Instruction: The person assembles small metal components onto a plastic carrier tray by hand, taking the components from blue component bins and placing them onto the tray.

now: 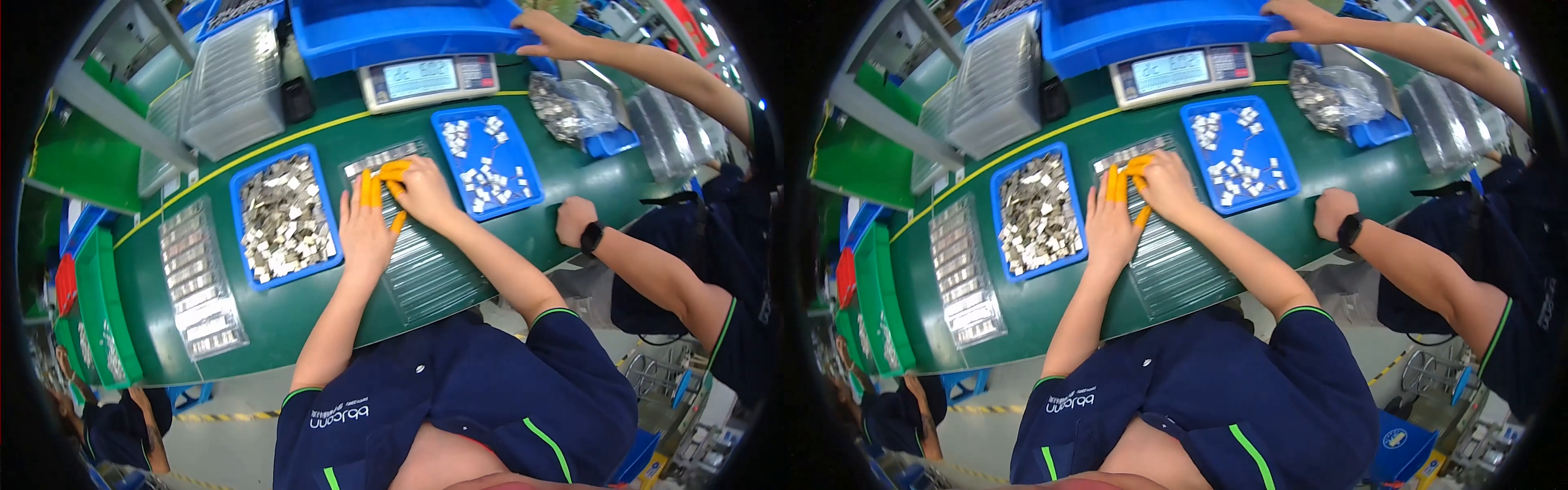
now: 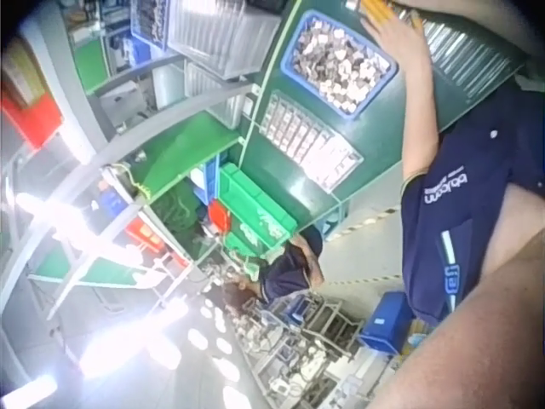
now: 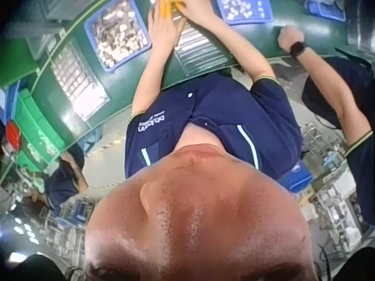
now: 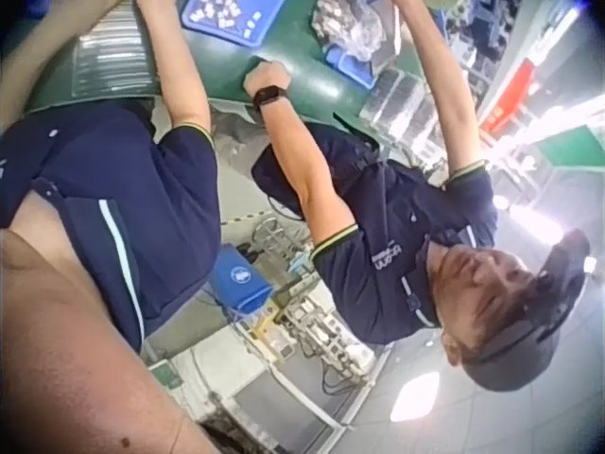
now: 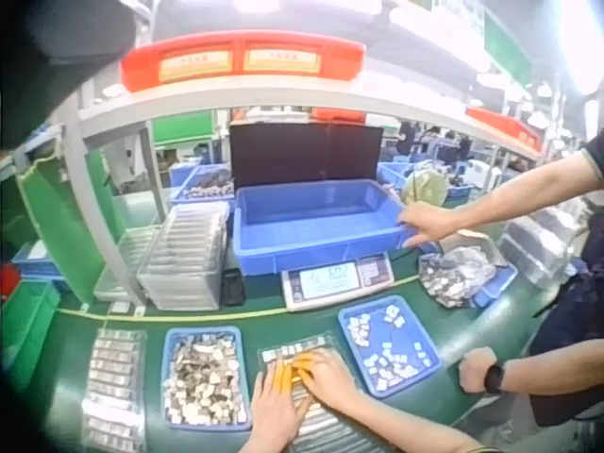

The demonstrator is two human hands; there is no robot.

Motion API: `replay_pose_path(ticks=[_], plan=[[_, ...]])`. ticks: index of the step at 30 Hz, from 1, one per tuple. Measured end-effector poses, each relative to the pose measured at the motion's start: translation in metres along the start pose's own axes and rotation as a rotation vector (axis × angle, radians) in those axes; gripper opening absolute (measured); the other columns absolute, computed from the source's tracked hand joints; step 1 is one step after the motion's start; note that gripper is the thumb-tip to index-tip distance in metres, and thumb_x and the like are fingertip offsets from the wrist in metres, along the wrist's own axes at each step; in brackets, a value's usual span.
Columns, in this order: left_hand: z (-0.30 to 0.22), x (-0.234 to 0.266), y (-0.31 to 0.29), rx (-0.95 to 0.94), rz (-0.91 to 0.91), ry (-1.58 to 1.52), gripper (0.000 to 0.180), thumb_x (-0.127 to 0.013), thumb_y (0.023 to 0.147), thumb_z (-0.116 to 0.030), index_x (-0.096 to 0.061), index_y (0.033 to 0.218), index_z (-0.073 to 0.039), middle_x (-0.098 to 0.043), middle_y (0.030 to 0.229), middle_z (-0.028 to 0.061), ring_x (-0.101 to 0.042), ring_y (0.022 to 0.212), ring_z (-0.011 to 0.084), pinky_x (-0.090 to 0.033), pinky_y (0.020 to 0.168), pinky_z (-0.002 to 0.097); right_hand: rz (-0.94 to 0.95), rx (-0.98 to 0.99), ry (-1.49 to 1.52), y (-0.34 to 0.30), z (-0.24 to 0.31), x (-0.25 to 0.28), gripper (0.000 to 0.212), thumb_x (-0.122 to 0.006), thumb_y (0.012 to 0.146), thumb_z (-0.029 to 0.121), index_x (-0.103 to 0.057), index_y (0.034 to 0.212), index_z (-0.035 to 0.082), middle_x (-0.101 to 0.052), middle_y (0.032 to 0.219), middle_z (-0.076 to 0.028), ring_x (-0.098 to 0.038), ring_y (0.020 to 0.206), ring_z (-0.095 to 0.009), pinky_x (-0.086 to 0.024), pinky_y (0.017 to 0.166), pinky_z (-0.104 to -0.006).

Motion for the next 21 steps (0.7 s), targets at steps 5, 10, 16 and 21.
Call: replay_pose_path(ticks=[5,10,16,21], plan=[[0.002,-0.002,-0.004,-0.06,-0.029,0.032,0.065,-0.056,0.082,-0.034,-0.034,0.13,0.003,-0.033,0.138,0.0166,-0.023,0.132,0.0261,-0.018,0.108,0.0434,0.007,-0.073,0.071,-0.005,0.001,-0.002,0.024,-0.056,0.074,0.003,-0.064,0.097,0.004,-0.062,0.1,-0.012,-0.052,0.102,-0.029,-0.04,0.088,-0.0376],[0.002,-0.003,-0.003,-0.039,-0.006,0.02,0.067,-0.058,0.08,-0.032,-0.032,0.13,0.003,-0.031,0.138,0.0177,-0.022,0.133,0.0271,-0.017,0.108,0.0438,0.011,-0.103,0.162,-0.006,0.005,0.005,0.024,-0.057,0.074,0.002,-0.064,0.097,0.005,-0.061,0.103,-0.012,-0.051,0.105,-0.029,-0.04,0.091,-0.0364],[0.004,0.019,0.001,-0.018,-0.123,-0.166,0.06,-0.056,0.082,-0.014,-0.027,0.132,0.004,-0.033,0.135,0.0207,-0.025,0.13,0.0315,-0.021,0.108,0.043,-0.304,-0.22,0.191,-0.007,-0.022,0.042,0.024,-0.059,0.074,0.004,-0.064,0.097,0.006,-0.062,0.097,-0.014,-0.055,0.094,-0.031,-0.043,0.084,-0.0351],[0.019,0.045,-0.001,0.087,-0.223,-0.015,0.035,-0.048,0.082,-0.003,-0.05,0.116,0.003,-0.043,0.128,0.0188,-0.03,0.128,0.0313,-0.018,0.108,0.0456,-0.319,-0.472,0.177,-0.034,-0.068,0.067,0.021,-0.06,0.079,0.009,-0.066,0.1,0.006,-0.065,0.098,-0.013,-0.061,0.088,-0.024,-0.046,0.079,-0.0308]])
Point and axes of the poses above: each hand's wrist, its own y-axis towards the middle knuckle, its own x-axis out of the back of the hand, z = x × y, the point moved 1 cm from there along y, towards the middle knuckle
